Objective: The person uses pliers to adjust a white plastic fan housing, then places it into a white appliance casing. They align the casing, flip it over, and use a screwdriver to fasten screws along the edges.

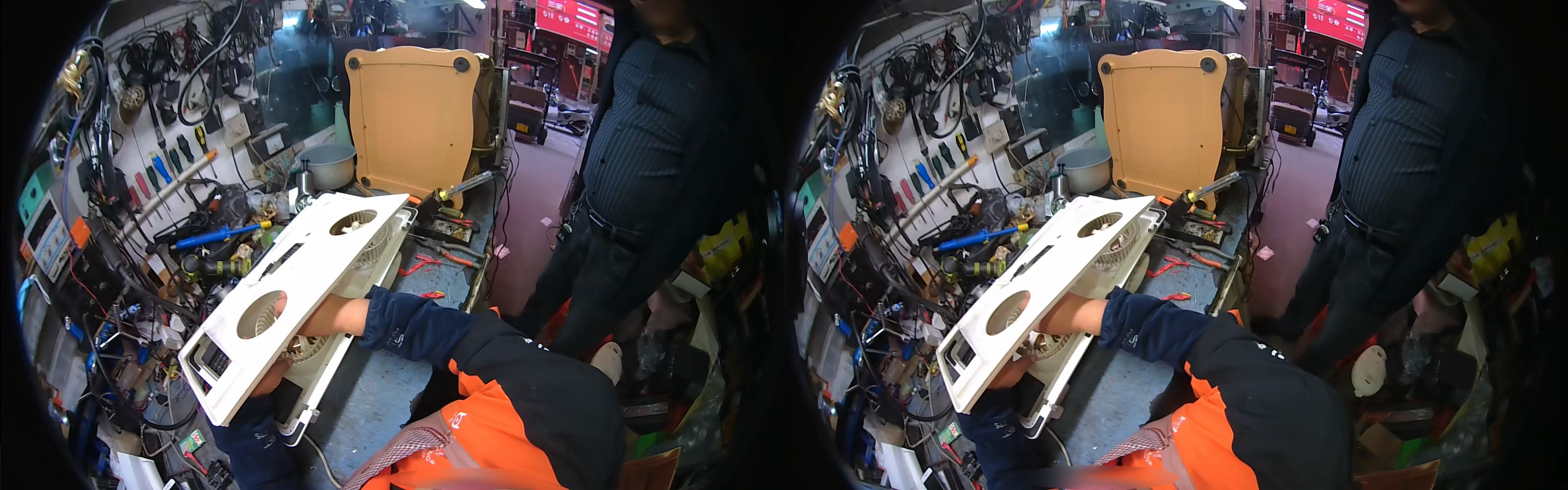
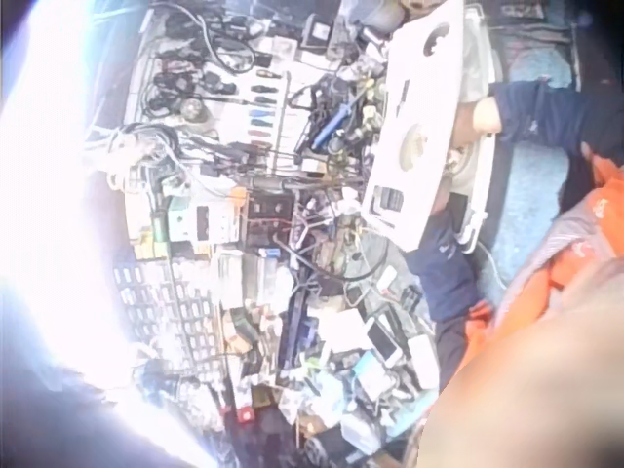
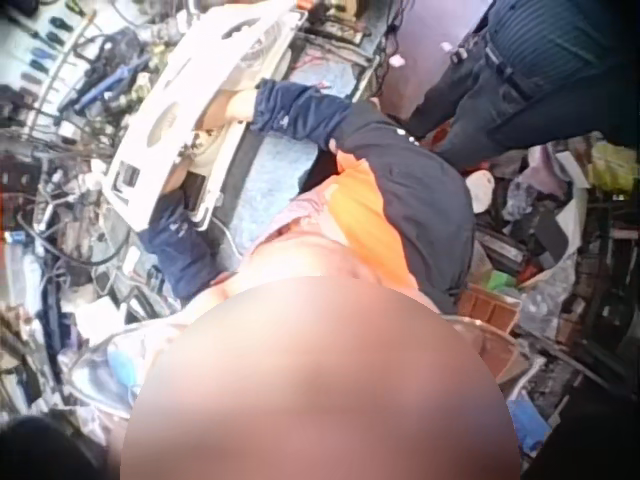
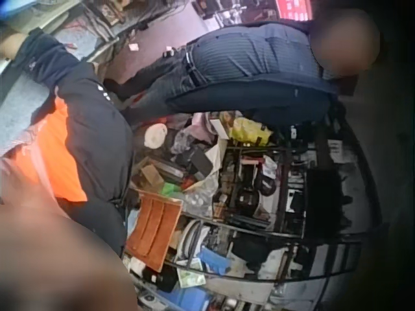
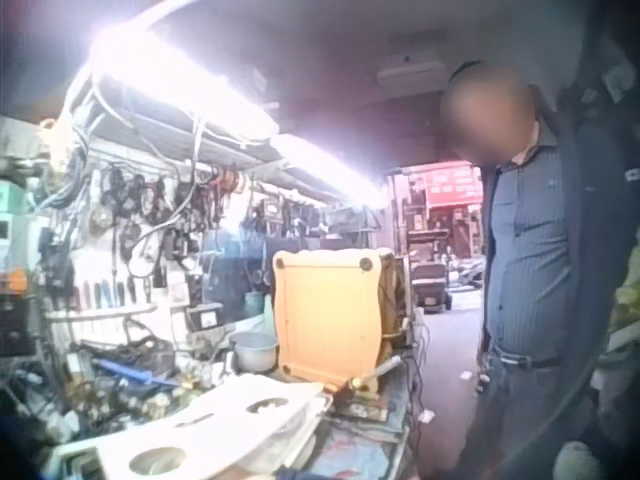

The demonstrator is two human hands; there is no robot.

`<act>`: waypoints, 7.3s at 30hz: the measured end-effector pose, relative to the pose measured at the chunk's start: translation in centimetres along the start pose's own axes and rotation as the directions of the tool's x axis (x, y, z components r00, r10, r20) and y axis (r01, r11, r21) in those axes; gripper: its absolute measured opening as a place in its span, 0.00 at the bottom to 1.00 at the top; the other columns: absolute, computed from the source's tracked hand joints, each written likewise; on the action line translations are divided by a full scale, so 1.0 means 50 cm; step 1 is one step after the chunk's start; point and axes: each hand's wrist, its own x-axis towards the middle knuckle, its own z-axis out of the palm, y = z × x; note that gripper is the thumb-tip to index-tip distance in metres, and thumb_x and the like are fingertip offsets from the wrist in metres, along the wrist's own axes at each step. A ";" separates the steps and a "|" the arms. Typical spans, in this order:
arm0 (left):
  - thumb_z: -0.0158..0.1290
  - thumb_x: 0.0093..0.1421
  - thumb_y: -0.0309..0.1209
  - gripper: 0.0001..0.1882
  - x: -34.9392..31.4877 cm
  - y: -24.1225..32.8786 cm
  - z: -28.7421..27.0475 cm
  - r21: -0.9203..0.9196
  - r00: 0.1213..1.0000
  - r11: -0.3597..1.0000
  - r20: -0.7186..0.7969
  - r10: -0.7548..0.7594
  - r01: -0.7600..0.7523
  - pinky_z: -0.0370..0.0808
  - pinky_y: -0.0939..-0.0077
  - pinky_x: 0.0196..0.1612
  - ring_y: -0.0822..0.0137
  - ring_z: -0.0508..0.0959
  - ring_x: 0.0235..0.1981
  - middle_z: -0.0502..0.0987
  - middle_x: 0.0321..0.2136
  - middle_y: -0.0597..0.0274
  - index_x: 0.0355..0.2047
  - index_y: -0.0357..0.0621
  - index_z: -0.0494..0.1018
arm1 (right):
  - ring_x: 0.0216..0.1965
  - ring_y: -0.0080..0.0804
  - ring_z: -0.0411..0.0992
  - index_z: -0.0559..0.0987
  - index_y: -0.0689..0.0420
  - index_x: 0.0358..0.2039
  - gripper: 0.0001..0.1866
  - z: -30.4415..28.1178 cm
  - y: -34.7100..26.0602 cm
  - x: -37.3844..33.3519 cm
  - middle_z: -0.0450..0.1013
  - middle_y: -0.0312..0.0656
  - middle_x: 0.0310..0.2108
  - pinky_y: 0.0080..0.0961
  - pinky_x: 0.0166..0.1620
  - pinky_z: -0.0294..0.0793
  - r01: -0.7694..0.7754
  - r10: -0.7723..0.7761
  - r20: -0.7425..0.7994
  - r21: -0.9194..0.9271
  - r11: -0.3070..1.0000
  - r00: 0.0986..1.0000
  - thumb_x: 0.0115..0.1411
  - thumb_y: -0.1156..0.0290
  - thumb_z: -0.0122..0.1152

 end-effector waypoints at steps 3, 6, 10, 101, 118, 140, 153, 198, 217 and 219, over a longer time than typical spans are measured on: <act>0.76 0.43 0.36 0.42 0.018 0.010 -0.011 -0.065 0.998 0.998 0.068 -0.006 0.011 0.71 0.53 0.68 0.46 0.75 0.62 0.77 0.60 0.50 0.61 0.51 0.78 | 0.43 0.51 0.77 0.79 0.58 0.40 0.09 0.006 0.006 -0.003 0.78 0.52 0.40 0.40 0.48 0.78 -0.049 0.049 0.019 -0.007 0.999 0.999 0.69 0.66 0.59; 0.76 0.42 0.34 0.43 0.011 0.030 -0.031 0.030 0.998 1.000 0.062 0.004 -0.006 0.71 0.53 0.68 0.46 0.75 0.63 0.77 0.61 0.51 0.63 0.52 0.77 | 0.43 0.54 0.77 0.80 0.60 0.40 0.11 0.023 0.008 0.009 0.78 0.52 0.38 0.43 0.49 0.78 -0.067 0.071 -0.032 0.109 0.992 0.997 0.69 0.65 0.58; 0.75 0.40 0.30 0.48 0.029 0.062 -0.049 -0.035 0.994 0.993 0.026 0.110 -0.109 0.72 0.54 0.67 0.47 0.75 0.63 0.76 0.61 0.52 0.66 0.54 0.75 | 0.45 0.51 0.76 0.80 0.58 0.43 0.09 0.060 0.050 -0.003 0.78 0.51 0.42 0.40 0.52 0.77 0.065 -0.064 -0.055 0.027 0.998 0.996 0.71 0.68 0.56; 0.74 0.47 0.31 0.37 0.035 -0.005 -0.032 -0.071 0.988 0.997 0.146 0.050 -0.040 0.77 0.59 0.62 0.51 0.80 0.57 0.81 0.54 0.53 0.60 0.48 0.76 | 0.41 0.46 0.81 0.83 0.55 0.38 0.11 0.011 0.033 0.002 0.79 0.47 0.37 0.37 0.46 0.81 0.226 -0.272 -0.054 -0.417 0.880 0.961 0.59 0.65 0.73; 0.74 0.46 0.34 0.34 0.014 -0.099 0.051 -0.310 0.999 0.950 -0.032 0.017 -0.026 0.80 0.59 0.59 0.51 0.83 0.53 0.84 0.52 0.54 0.56 0.51 0.80 | 0.45 0.48 0.79 0.79 0.56 0.36 0.10 0.027 0.017 0.014 0.80 0.49 0.39 0.37 0.47 0.79 0.102 -0.109 -0.102 -0.072 0.992 0.989 0.60 0.66 0.71; 0.75 0.45 0.35 0.33 0.019 -0.001 -0.036 0.014 0.997 0.997 0.002 0.076 -0.076 0.81 0.62 0.58 0.54 0.86 0.50 0.86 0.49 0.54 0.54 0.47 0.83 | 0.40 0.51 0.79 0.79 0.54 0.36 0.06 0.020 0.032 0.004 0.79 0.46 0.36 0.41 0.46 0.78 0.172 -0.208 -0.116 -0.267 0.948 0.971 0.59 0.77 0.65; 0.75 0.46 0.35 0.31 -0.009 -0.010 0.003 -0.071 0.970 0.983 -0.187 0.154 -0.170 0.82 0.63 0.56 0.55 0.86 0.49 0.86 0.47 0.54 0.53 0.46 0.83 | 0.45 0.52 0.77 0.80 0.59 0.39 0.08 0.008 0.045 -0.004 0.78 0.48 0.38 0.40 0.49 0.76 0.177 -0.172 0.044 -0.270 0.946 0.984 0.58 0.80 0.63; 0.75 0.51 0.31 0.32 -0.037 -0.037 -0.008 -0.247 0.969 0.945 -0.182 0.170 -0.212 0.81 0.63 0.56 0.55 0.85 0.50 0.85 0.48 0.53 0.56 0.41 0.79 | 0.41 0.52 0.81 0.78 0.58 0.51 0.10 -0.060 -0.021 0.011 0.81 0.53 0.39 0.39 0.44 0.81 0.197 -0.146 0.226 -0.222 0.955 0.963 0.71 0.70 0.59; 0.72 0.56 0.29 0.28 -0.021 0.039 -0.121 -0.051 0.998 0.997 -0.012 0.063 -0.063 0.78 0.56 0.59 0.49 0.81 0.54 0.81 0.52 0.50 0.57 0.42 0.78 | 0.33 0.57 0.77 0.84 0.62 0.42 0.12 -0.139 -0.087 -0.157 0.80 0.53 0.37 0.46 0.38 0.76 -0.017 0.017 0.011 -0.064 0.998 1.000 0.68 0.66 0.63; 0.68 0.59 0.28 0.26 -0.070 0.029 -0.147 0.288 0.998 0.956 0.049 0.043 -0.056 0.77 0.53 0.61 0.44 0.79 0.56 0.80 0.54 0.48 0.59 0.42 0.78 | 0.32 0.40 0.78 0.84 0.64 0.47 0.11 -0.147 -0.073 -0.215 0.78 0.46 0.39 0.35 0.36 0.77 -0.104 0.150 -0.269 0.175 0.979 0.952 0.72 0.70 0.58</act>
